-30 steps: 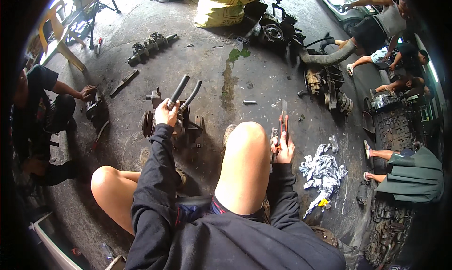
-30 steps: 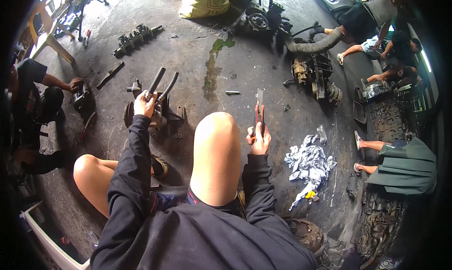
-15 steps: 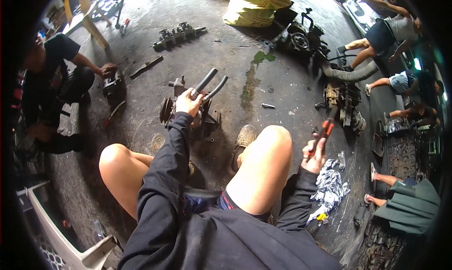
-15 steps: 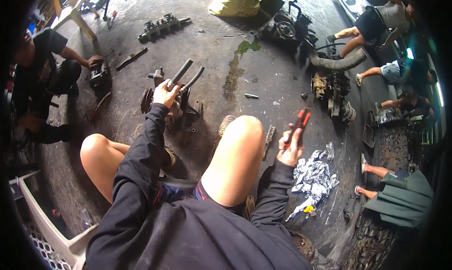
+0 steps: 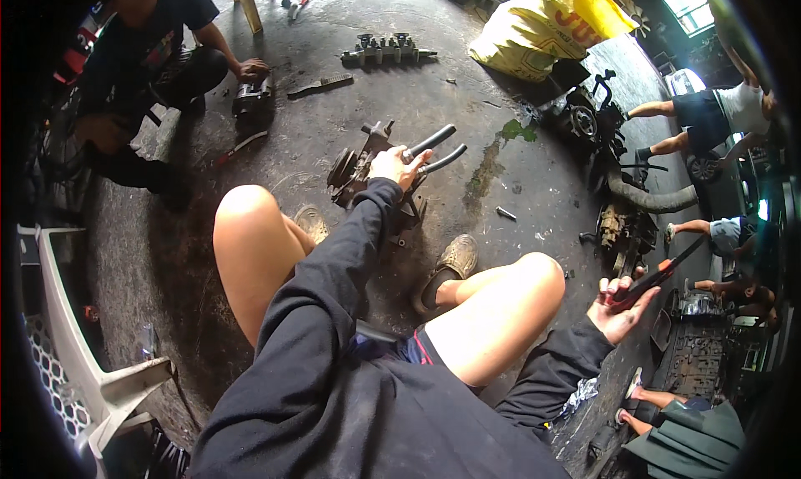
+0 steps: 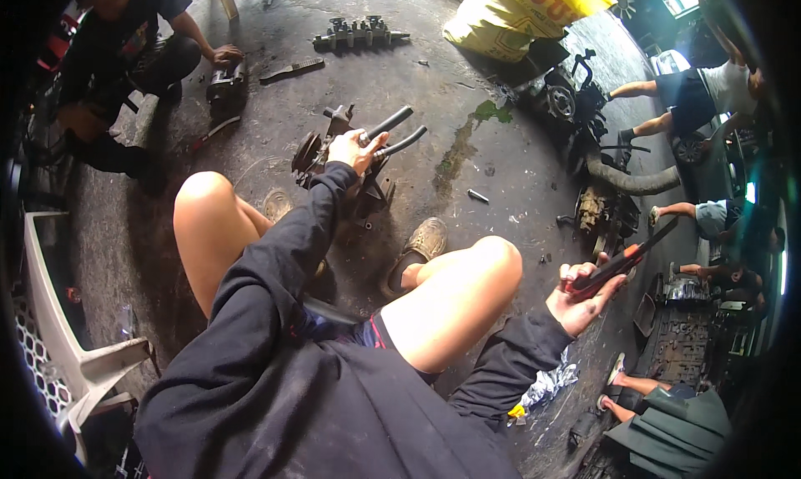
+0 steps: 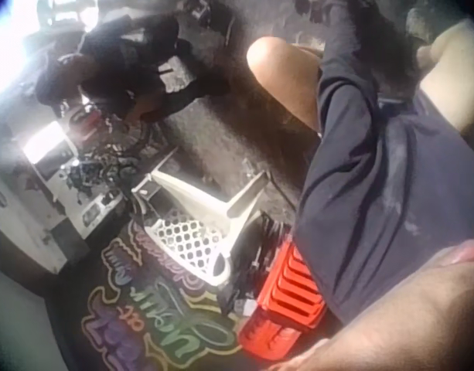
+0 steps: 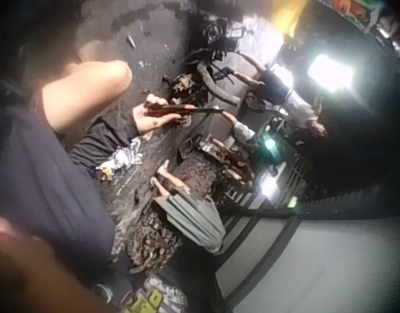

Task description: The person holds a mechanical component and uses a metal file to scrape its surfaces while sitting on a chair.

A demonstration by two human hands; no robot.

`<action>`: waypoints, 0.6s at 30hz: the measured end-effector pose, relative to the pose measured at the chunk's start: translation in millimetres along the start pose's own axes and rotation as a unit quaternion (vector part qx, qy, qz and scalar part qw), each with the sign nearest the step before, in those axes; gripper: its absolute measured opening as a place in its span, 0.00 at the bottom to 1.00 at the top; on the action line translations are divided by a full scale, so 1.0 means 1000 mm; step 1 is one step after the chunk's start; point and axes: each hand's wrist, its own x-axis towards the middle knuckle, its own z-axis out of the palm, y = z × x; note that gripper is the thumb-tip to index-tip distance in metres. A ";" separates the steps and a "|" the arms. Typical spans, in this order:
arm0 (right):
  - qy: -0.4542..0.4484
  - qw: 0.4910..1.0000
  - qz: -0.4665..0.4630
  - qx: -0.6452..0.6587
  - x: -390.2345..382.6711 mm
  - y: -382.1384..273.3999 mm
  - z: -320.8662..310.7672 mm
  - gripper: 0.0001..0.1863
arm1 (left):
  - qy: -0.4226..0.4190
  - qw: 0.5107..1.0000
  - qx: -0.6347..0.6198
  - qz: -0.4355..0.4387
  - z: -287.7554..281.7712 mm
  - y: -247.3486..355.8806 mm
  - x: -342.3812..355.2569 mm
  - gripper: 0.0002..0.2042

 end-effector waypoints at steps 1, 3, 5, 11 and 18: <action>0.002 1.000 -0.012 -0.014 -0.002 -0.007 0.013 0.25 | 0.005 1.000 -0.003 -0.005 0.001 0.004 -0.004 0.34; -0.047 0.999 -0.013 -0.017 0.000 -0.015 0.025 0.23 | 0.025 0.999 0.019 0.012 0.005 0.002 -0.014 0.30; -0.105 0.994 -0.023 -0.005 0.002 -0.016 0.044 0.22 | 0.048 0.997 0.037 0.042 0.013 0.004 -0.029 0.29; -0.186 0.970 0.077 0.137 0.020 -0.003 0.076 0.18 | 0.025 1.000 0.013 -0.010 0.015 0.019 -0.042 0.30; -0.140 0.974 0.160 -0.073 0.018 0.051 0.072 0.19 | -0.017 1.000 -0.021 -0.016 0.015 -0.039 0.051 0.30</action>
